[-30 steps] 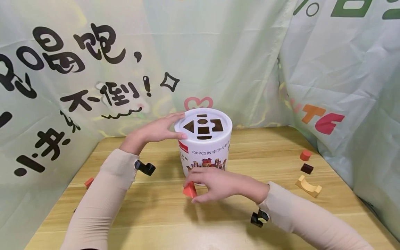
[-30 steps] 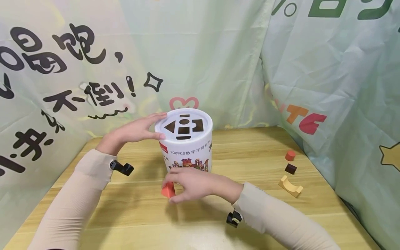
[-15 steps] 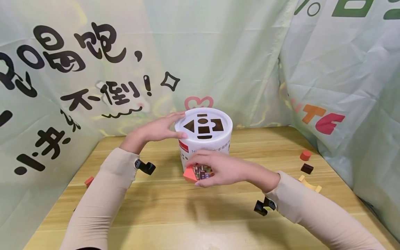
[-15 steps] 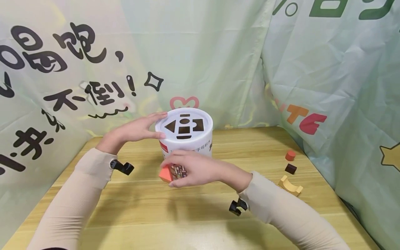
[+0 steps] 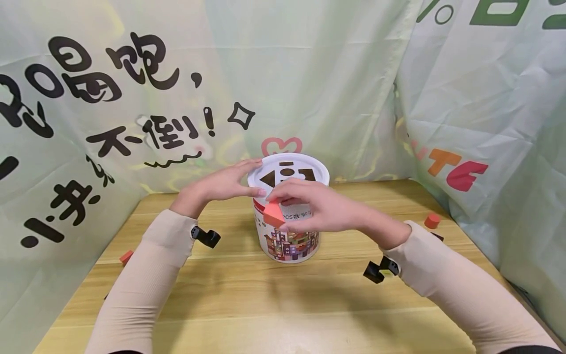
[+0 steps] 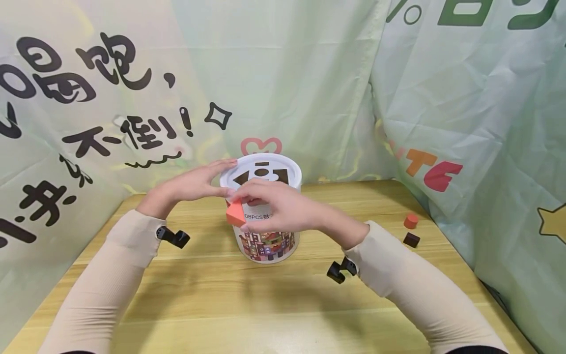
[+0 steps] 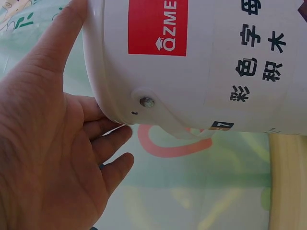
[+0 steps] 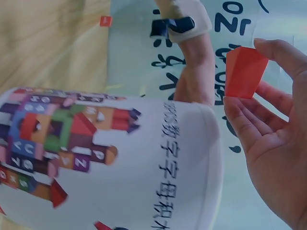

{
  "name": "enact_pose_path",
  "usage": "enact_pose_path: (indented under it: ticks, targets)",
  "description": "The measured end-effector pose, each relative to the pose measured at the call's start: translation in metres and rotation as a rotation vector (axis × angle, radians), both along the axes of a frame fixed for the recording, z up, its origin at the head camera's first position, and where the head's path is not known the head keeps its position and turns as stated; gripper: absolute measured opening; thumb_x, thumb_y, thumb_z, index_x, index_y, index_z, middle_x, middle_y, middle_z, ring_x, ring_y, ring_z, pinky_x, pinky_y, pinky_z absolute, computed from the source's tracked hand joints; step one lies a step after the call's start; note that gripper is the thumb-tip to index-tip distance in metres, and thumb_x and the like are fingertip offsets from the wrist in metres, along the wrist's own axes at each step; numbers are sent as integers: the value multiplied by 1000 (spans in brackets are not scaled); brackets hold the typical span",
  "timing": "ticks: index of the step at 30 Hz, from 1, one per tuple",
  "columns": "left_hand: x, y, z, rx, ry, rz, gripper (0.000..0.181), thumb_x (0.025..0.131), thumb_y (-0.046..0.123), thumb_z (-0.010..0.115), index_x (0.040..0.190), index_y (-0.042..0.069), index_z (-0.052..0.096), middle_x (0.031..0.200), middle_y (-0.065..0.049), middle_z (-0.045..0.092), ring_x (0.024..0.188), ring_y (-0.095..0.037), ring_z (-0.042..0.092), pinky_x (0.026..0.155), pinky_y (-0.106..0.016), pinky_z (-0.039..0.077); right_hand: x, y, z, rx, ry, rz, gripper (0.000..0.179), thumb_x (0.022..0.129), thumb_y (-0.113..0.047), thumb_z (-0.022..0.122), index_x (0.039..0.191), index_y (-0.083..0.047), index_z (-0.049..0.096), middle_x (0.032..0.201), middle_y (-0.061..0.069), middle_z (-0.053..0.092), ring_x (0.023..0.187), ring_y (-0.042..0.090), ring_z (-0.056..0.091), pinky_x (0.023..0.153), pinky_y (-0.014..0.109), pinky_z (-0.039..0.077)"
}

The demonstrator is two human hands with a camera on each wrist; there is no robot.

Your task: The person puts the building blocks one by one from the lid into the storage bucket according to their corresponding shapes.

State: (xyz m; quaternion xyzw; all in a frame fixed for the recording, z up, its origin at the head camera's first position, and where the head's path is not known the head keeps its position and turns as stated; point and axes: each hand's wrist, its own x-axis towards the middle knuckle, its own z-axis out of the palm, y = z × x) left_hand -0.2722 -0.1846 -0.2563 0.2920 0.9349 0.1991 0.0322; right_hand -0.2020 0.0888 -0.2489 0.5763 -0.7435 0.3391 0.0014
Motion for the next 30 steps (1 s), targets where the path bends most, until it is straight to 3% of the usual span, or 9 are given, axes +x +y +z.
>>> enact_pose_path:
  ticks: [9,14,24,30]
  targets:
    - [1,0,3,-9,-3,0,93,85,55,66,156,11,25,160,-8,22,145,-26,23,115,-48,24,-22,-4,17,-25,-30,-46,44,88,-20,75,126,-5,60,126,2,55,118,13,54,101,30,46]
    - [0,1,4,-7,10,6,96,83,60,67,155,10,28,159,-9,26,144,-26,25,114,-48,26,-38,-8,22,-22,-57,-85,46,88,-15,75,128,-1,57,129,7,55,120,16,55,102,30,44]
    - [-2,2,6,-49,50,30,99,79,68,67,152,9,35,157,-8,30,143,-26,27,114,-48,27,-68,-16,25,24,-204,-182,45,88,-13,75,126,-2,55,128,8,52,122,22,55,103,33,44]
    - [-3,2,7,-71,67,35,100,77,71,66,152,11,37,157,-10,30,144,-27,26,114,-50,25,-84,-21,21,59,-225,-219,41,87,-14,75,122,-3,56,126,7,56,120,23,57,102,32,45]
